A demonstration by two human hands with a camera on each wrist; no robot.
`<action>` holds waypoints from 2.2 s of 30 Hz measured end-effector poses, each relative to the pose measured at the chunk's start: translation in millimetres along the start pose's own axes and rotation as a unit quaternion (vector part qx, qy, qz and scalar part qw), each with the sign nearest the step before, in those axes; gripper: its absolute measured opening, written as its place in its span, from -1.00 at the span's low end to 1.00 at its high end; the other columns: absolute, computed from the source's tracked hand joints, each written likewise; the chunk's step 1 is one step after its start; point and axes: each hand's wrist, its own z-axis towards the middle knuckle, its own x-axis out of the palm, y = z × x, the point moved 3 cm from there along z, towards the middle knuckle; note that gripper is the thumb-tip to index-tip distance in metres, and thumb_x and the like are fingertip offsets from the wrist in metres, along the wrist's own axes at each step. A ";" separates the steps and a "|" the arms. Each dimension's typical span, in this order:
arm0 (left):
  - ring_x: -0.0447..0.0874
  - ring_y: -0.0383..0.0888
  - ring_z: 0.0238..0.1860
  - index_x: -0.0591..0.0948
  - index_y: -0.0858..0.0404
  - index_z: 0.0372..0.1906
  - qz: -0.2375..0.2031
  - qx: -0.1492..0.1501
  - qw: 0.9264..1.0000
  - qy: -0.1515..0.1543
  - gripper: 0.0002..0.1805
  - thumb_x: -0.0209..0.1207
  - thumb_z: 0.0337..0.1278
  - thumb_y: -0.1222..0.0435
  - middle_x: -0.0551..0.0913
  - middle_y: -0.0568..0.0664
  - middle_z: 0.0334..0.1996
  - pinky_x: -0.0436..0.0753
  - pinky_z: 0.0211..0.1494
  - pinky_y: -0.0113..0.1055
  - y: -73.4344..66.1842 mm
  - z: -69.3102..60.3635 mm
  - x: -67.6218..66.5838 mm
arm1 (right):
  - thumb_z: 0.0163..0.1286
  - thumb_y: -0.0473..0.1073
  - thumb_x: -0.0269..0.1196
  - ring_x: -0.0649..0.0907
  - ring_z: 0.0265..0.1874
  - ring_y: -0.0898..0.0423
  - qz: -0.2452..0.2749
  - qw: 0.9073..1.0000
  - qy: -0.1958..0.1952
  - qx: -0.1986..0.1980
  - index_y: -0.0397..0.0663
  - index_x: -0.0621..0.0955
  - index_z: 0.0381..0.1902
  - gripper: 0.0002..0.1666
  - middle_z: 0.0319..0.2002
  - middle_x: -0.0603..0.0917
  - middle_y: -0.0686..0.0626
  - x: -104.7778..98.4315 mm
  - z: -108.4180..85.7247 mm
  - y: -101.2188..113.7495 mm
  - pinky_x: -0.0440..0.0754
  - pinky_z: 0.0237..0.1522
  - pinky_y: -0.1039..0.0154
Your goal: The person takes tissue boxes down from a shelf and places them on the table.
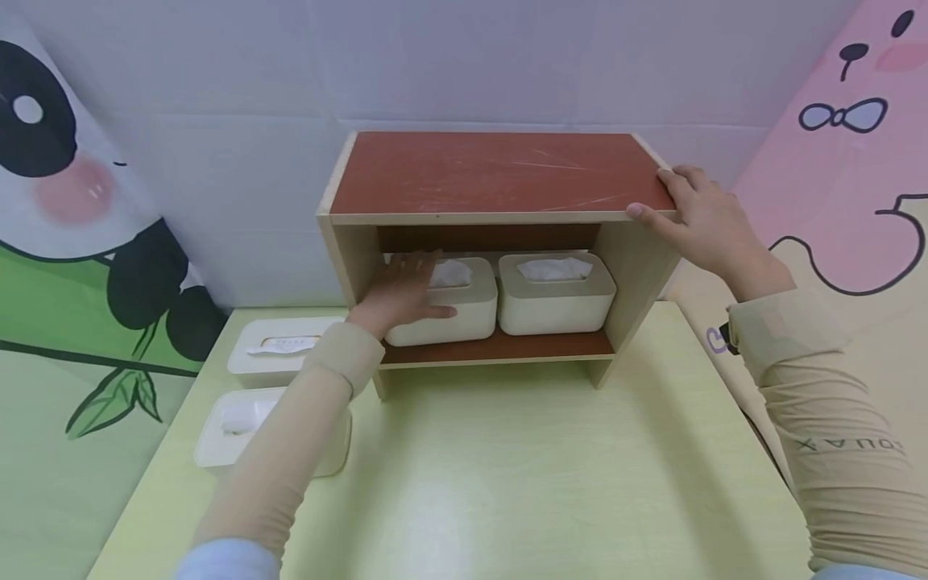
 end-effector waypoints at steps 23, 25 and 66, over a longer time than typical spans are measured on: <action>0.02 0.23 0.35 -0.01 -0.07 0.41 -0.005 0.001 0.999 0.050 0.19 0.16 -0.44 -0.44 0.06 0.09 0.40 -0.04 0.30 0.28 25.6 26.1 14.5 | 0.29 0.42 -0.17 0.22 0.20 -0.42 0.002 1.000 -0.007 0.007 -0.26 0.07 0.38 0.01 0.31 0.14 -0.37 3.5 6.3 5.8 0.06 0.21 -0.28; -0.08 0.23 0.39 -0.07 -0.07 0.43 -0.004 -0.004 0.998 0.065 0.21 0.15 -0.41 -0.44 -0.03 0.13 0.42 -0.06 0.32 0.26 26.3 25.8 15.2 | 0.29 0.42 -0.16 0.21 0.21 -0.42 0.002 1.000 -0.007 0.008 -0.26 0.07 0.38 0.01 0.32 0.13 -0.37 3.7 6.1 6.4 0.06 0.21 -0.28; 0.19 0.24 0.20 0.05 -0.04 0.40 0.010 -0.024 0.997 0.077 0.19 0.13 -0.47 -0.47 0.19 0.26 0.27 0.11 0.24 0.24 13.0 8.6 8.6 | 0.29 0.41 -0.16 0.19 0.24 -0.40 0.012 1.000 0.007 0.006 -0.24 0.05 0.39 0.00 0.33 0.11 -0.36 -1.7 2.3 5.8 0.07 0.22 -0.26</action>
